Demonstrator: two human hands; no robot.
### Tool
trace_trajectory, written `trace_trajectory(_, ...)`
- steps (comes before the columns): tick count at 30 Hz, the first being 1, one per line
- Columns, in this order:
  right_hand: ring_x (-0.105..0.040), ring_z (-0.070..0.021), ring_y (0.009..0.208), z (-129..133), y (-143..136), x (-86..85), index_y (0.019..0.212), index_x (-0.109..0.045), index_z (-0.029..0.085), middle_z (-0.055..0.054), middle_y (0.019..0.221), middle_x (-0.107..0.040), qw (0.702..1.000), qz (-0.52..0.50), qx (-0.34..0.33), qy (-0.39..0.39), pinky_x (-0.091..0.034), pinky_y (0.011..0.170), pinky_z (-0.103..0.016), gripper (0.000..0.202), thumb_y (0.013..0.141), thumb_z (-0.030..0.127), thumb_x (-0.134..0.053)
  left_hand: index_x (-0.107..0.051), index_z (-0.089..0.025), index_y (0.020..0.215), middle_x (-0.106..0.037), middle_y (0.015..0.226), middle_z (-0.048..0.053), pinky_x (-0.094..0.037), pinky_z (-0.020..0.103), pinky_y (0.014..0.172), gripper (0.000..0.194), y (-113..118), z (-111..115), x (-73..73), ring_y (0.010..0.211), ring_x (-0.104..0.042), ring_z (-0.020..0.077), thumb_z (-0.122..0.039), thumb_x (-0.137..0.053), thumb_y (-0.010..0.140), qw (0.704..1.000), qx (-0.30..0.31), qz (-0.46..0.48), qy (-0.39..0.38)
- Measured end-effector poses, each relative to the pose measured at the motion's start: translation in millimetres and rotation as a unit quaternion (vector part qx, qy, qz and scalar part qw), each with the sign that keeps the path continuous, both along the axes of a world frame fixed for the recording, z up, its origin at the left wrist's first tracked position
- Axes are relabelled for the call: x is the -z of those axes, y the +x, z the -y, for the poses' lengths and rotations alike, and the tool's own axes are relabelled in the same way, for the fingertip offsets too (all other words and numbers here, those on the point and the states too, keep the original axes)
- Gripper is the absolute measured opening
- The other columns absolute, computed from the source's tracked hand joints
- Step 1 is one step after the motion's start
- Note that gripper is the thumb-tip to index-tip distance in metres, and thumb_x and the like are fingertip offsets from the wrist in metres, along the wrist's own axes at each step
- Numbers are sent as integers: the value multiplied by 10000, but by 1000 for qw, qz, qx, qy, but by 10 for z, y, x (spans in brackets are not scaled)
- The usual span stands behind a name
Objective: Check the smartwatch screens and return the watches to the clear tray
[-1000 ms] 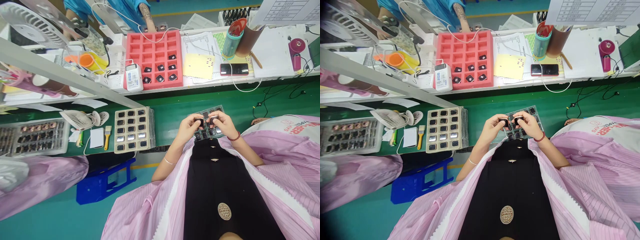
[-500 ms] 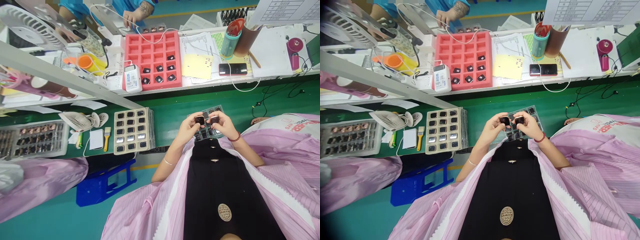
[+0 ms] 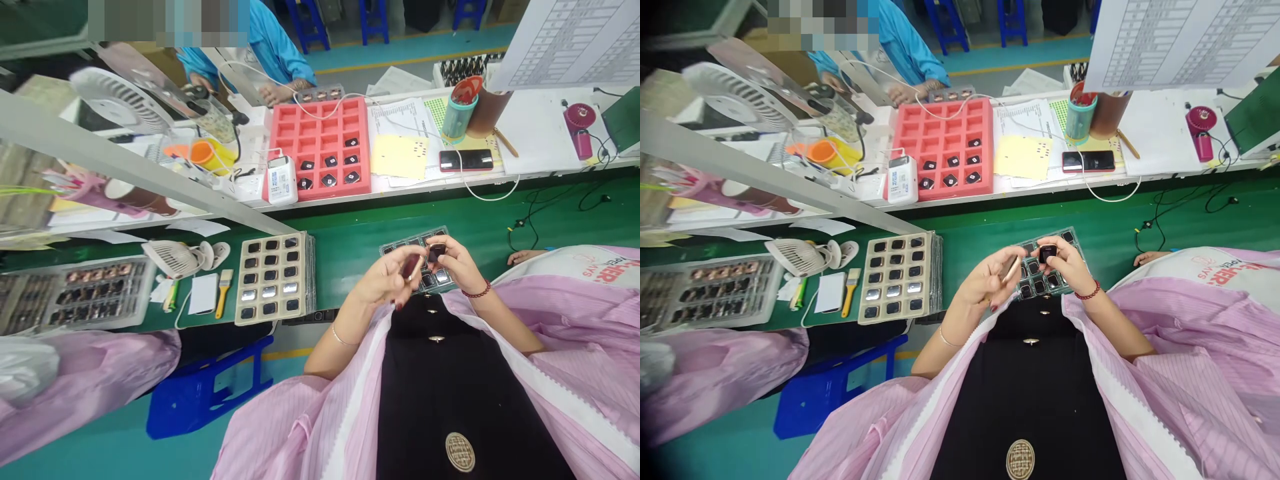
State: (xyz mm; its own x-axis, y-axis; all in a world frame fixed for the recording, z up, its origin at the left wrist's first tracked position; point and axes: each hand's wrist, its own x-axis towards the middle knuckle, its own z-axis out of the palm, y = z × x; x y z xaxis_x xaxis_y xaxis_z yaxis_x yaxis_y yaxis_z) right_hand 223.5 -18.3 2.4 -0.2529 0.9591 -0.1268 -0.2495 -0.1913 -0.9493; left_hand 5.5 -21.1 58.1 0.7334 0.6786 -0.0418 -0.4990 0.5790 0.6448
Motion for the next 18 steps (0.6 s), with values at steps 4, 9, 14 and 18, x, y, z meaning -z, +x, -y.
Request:
trace_trajectory(4, -731, -184, 802, -16, -1, -27, 1300, -637, 216, -111, 1160, -758, 995, -75, -9, -63, -613, 631, -292, 492, 895, 491, -690, -666, -116, 1156, -705, 813, 64, -565, 217, 513, 559, 177, 64, -698, 560, -686, 157, -401, -889, 729, 949, 263, 174, 13)
trace_trajectory(9, -742, -187, 875, -58, 9, -87, 1294, -670, 225, -102, 1172, -737, 984, -145, -19, -103, -641, 647, -282, 475, 910, 504, -694, -740, -115, 953, -746, 862, 116, -633, 346, 831, 643, 461, 10, -1015, 875, -765, 299, -422, -1008, 455, 882, 434, 181, 33)
trace_trajectory(14, -737, -168, 875, -3, 27, -655, 1143, -672, 228, -48, 1113, -689, 978, -191, -43, -70, -639, 632, -240, 365, 858, 419, -795, -690, -128, 1201, -731, 820, 95, -611, 277, 629, 713, 152, 103, -801, 636, -726, 207, -429, -957, 613, 947, 267, 168, 63)
trace_trajectory(18, -718, -129, 752, 242, -109, -1369, 1106, -616, 204, -41, 1068, -659, 958, -239, -159, -23, -588, 554, -204, 430, 846, 483, -814, -618, -211, 1290, -745, 919, 57, -501, 174, 503, 614, -145, -117, -430, 557, -656, 107, -362, -887, 758, 994, -20, -44, 101)
